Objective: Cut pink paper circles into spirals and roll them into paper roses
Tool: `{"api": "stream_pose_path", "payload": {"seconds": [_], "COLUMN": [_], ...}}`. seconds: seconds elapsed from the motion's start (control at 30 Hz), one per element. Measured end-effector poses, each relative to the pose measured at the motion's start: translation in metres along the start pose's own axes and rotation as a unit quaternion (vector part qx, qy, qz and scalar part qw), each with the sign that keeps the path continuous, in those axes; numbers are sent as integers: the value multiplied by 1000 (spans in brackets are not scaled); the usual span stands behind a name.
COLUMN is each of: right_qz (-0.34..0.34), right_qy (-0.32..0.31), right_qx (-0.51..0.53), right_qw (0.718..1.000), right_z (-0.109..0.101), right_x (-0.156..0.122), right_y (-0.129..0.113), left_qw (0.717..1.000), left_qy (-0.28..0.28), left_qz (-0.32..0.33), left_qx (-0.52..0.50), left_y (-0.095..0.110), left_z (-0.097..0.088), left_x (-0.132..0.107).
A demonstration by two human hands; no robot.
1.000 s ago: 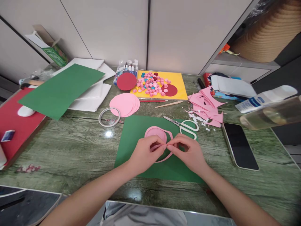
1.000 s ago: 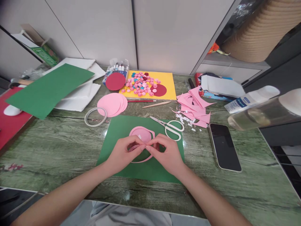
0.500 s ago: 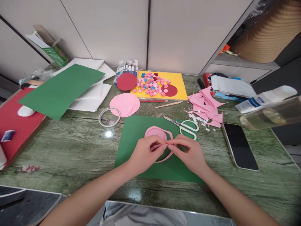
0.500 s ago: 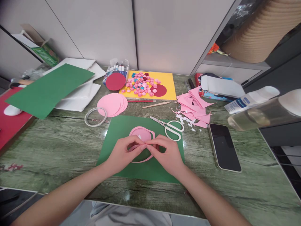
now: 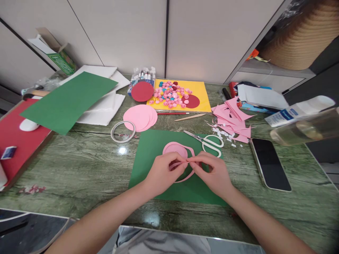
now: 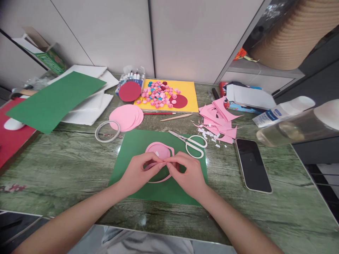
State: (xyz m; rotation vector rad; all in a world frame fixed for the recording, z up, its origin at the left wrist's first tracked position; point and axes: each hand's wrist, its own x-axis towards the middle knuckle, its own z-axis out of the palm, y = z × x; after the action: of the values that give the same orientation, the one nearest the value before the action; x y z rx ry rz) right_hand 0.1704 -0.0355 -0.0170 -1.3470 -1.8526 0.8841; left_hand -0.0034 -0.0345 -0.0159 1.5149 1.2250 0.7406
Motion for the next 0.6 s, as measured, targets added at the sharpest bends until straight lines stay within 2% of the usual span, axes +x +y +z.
{"api": "stream_pose_path", "payload": {"seconds": [0.6], "right_qz": [2], "right_qy": [-2], "right_qx": [-4], "right_qw": [1000], "right_z": [-1], "right_x": [1], "right_y": [-3], "left_qw": [1000], "left_qy": [0], "left_qz": [-3], "left_qx": [-2], "left_y": [-1], "left_z": [-1], "left_x": [0]}}
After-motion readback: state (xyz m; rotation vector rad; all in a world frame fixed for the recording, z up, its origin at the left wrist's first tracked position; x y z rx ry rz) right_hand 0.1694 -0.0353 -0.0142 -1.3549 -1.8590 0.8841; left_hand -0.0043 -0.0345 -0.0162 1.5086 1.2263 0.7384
